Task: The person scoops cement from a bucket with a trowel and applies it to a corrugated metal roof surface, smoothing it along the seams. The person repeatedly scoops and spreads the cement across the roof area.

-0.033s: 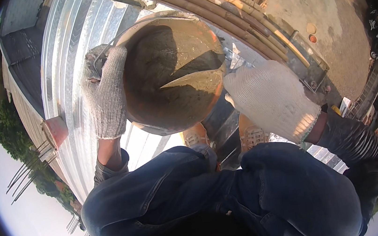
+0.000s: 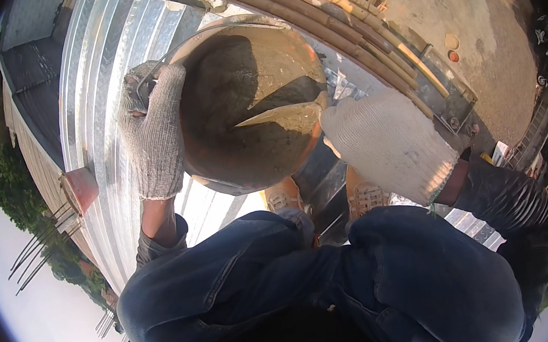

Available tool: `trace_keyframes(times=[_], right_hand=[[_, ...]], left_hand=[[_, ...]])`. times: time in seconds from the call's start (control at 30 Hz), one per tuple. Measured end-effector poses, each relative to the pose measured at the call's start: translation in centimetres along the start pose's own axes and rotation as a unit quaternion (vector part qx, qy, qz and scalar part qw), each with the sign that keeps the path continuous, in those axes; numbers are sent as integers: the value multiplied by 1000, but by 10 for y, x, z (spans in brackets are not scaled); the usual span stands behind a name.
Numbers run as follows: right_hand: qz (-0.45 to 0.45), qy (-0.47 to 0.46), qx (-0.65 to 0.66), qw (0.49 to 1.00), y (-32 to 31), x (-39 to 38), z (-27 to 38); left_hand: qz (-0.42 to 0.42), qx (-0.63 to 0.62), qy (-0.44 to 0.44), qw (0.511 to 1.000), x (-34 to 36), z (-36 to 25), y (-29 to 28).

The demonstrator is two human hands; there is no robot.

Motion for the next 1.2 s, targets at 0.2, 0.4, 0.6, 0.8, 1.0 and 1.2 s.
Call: trace_keyframes(times=[0.2, 0.4, 0.6, 0.8, 1.0, 1.2], right_hand=[[14, -36, 51, 998, 16, 6, 15], [78, 23, 234, 969, 17, 2, 2], [166, 114, 384, 901, -3, -22, -28], [76, 231, 347, 906, 11, -33, -87], [24, 292, 236, 927, 43, 15, -117], [-79, 214, -32, 973, 98, 50, -57]], left_hand=[[-1, 16, 34, 999, 4, 1, 5], [-13, 20, 17, 1000, 6, -5, -5], [-11, -60, -58, 996, 31, 72, -47], [-52, -32, -111, 992, 40, 190, -123], [-57, -11, -121, 991, 38, 205, -135], [-80, 21, -121, 989, 35, 198, -137]])
Point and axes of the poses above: each hand's wrist, its own x-axis towards the middle knuckle, its own y-axis out of the palm, z = x × y, the point moved 10 cm from there along x, towards the middle knuckle, and after that the axes turned 7 degrees about y, right-handed, at the moved point
